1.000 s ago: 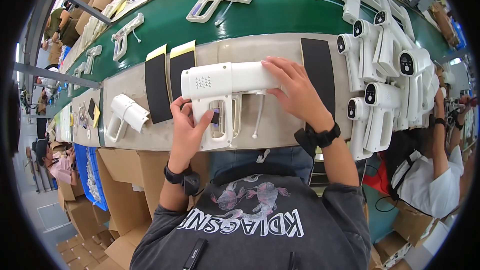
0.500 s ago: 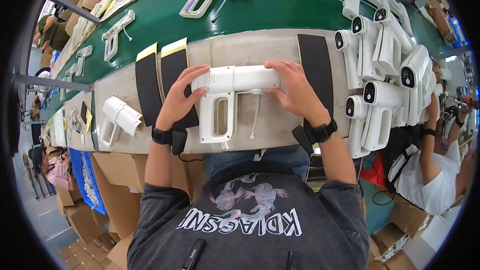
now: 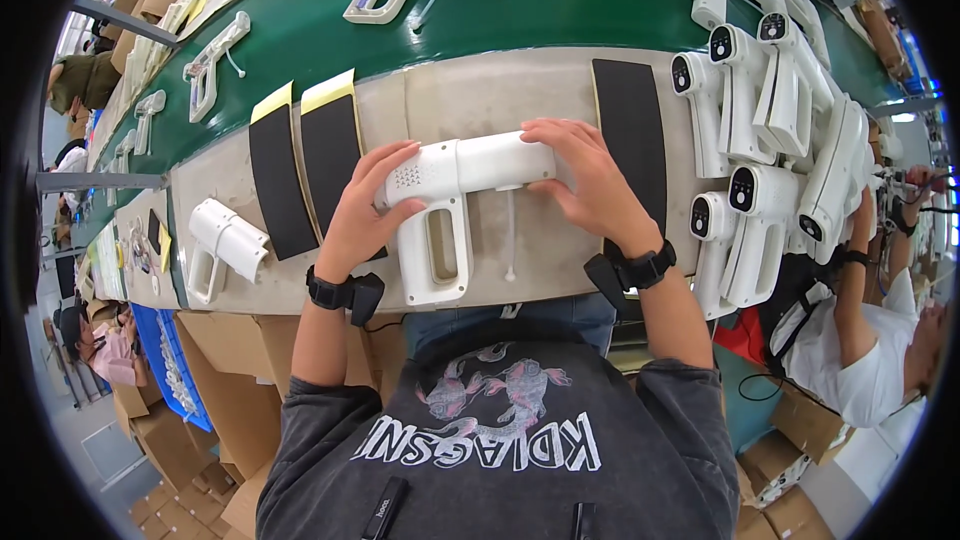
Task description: The person picks up a white plastic housing from a box, peels the backing off a black foam pad, and sticks the pad onto the housing. They then press a second white housing piece onto the first and stack the assembled unit onto a pile.
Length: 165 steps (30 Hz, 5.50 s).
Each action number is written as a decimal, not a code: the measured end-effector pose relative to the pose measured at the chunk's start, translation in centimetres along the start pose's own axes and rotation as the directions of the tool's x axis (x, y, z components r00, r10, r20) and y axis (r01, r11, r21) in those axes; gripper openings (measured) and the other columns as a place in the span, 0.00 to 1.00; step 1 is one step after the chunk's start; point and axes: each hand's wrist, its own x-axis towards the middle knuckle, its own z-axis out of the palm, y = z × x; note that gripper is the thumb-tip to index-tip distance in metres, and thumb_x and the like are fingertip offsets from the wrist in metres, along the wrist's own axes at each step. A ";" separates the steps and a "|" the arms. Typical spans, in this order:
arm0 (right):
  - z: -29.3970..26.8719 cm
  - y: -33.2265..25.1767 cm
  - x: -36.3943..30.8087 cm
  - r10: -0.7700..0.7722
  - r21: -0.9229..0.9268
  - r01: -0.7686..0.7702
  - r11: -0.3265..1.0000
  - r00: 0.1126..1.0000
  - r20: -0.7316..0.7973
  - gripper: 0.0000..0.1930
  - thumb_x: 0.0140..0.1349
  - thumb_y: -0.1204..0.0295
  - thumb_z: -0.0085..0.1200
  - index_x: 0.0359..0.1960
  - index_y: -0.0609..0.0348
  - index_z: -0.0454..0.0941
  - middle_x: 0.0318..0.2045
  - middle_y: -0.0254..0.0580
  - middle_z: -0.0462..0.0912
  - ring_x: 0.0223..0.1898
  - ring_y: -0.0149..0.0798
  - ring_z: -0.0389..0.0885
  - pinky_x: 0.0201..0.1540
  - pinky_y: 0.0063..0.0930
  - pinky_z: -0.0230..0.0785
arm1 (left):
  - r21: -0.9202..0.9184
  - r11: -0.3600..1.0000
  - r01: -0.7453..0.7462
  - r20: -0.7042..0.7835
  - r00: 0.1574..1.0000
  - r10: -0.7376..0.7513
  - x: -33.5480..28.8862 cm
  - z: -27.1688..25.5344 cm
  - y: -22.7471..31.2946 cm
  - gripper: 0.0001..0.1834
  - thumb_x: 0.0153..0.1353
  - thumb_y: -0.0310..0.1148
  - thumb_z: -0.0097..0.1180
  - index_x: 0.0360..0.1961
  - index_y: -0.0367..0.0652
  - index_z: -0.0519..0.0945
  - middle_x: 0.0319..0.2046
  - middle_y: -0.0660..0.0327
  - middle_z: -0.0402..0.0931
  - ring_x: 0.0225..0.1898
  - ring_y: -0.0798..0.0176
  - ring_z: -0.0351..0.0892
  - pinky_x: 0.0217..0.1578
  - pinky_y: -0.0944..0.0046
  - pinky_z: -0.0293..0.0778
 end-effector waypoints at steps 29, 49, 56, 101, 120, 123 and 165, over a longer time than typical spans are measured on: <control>-0.3 0.6 0.9 -0.015 -0.048 0.018 0.999 0.998 0.064 0.34 0.49 0.80 0.67 0.62 0.55 0.73 0.61 0.42 0.77 0.65 0.44 0.72 0.72 0.43 0.57 | 0.074 0.996 -0.043 -0.022 0.999 0.045 -0.1 0.8 -0.7 0.28 0.59 0.28 0.66 0.62 0.41 0.75 0.60 0.54 0.72 0.62 0.49 0.69 0.62 0.55 0.67; 0.2 6.1 2.6 0.222 0.210 -0.285 0.935 0.934 0.280 0.29 0.55 0.60 0.70 0.54 0.65 0.75 0.42 0.50 0.82 0.41 0.43 0.81 0.45 0.35 0.74 | 0.157 0.985 0.073 0.516 0.844 -0.145 5.1 -0.8 0.4 0.37 0.56 0.31 0.68 0.63 0.39 0.61 0.56 0.44 0.72 0.56 0.45 0.74 0.60 0.55 0.68; 0.3 6.2 2.8 0.204 0.314 -0.319 0.894 0.915 0.348 0.32 0.55 0.63 0.71 0.56 0.64 0.68 0.43 0.49 0.80 0.41 0.39 0.78 0.46 0.32 0.72 | 0.129 0.971 0.199 0.652 0.721 -0.234 7.2 -1.6 -0.8 0.48 0.51 0.34 0.73 0.70 0.36 0.61 0.60 0.52 0.71 0.61 0.55 0.72 0.64 0.59 0.65; -5.8 20.9 18.7 0.847 0.869 -0.148 0.471 0.349 -0.400 0.30 0.55 0.53 0.69 0.48 0.70 0.79 0.39 0.49 0.84 0.36 0.44 0.86 0.37 0.37 0.81 | 0.421 0.880 0.219 -0.321 0.944 -0.081 28.4 0.2 -11.7 0.48 0.47 0.46 0.73 0.63 0.39 0.60 0.52 0.36 0.75 0.55 0.35 0.75 0.56 0.43 0.72; -0.7 4.3 4.5 0.494 0.521 -0.213 0.827 0.718 -0.490 0.22 0.67 0.67 0.59 0.60 0.63 0.73 0.50 0.43 0.81 0.42 0.31 0.79 0.49 0.24 0.72 | 0.290 0.919 0.267 -0.404 0.905 -0.136 1.7 1.3 2.0 0.36 0.42 0.44 0.75 0.49 0.40 0.71 0.41 0.46 0.79 0.45 0.41 0.80 0.46 0.48 0.76; 0.3 2.2 -0.4 0.494 0.584 -0.163 0.795 0.733 -0.467 0.21 0.70 0.70 0.55 0.61 0.65 0.72 0.57 0.42 0.78 0.51 0.32 0.77 0.55 0.25 0.69 | 0.177 0.923 0.340 -0.436 0.868 -0.236 -1.6 5.1 3.0 0.39 0.42 0.43 0.75 0.54 0.37 0.70 0.46 0.48 0.74 0.49 0.43 0.74 0.51 0.50 0.73; 4.4 -10.3 -3.1 0.088 0.534 -0.286 0.795 0.927 0.364 0.10 0.65 0.76 0.60 0.47 0.62 0.86 0.42 0.38 0.82 0.41 0.32 0.79 0.45 0.25 0.71 | -0.516 0.768 0.380 0.224 0.925 -0.307 -14.6 1.0 8.2 0.29 0.63 0.26 0.63 0.64 0.34 0.69 0.54 0.54 0.77 0.55 0.62 0.76 0.57 0.62 0.71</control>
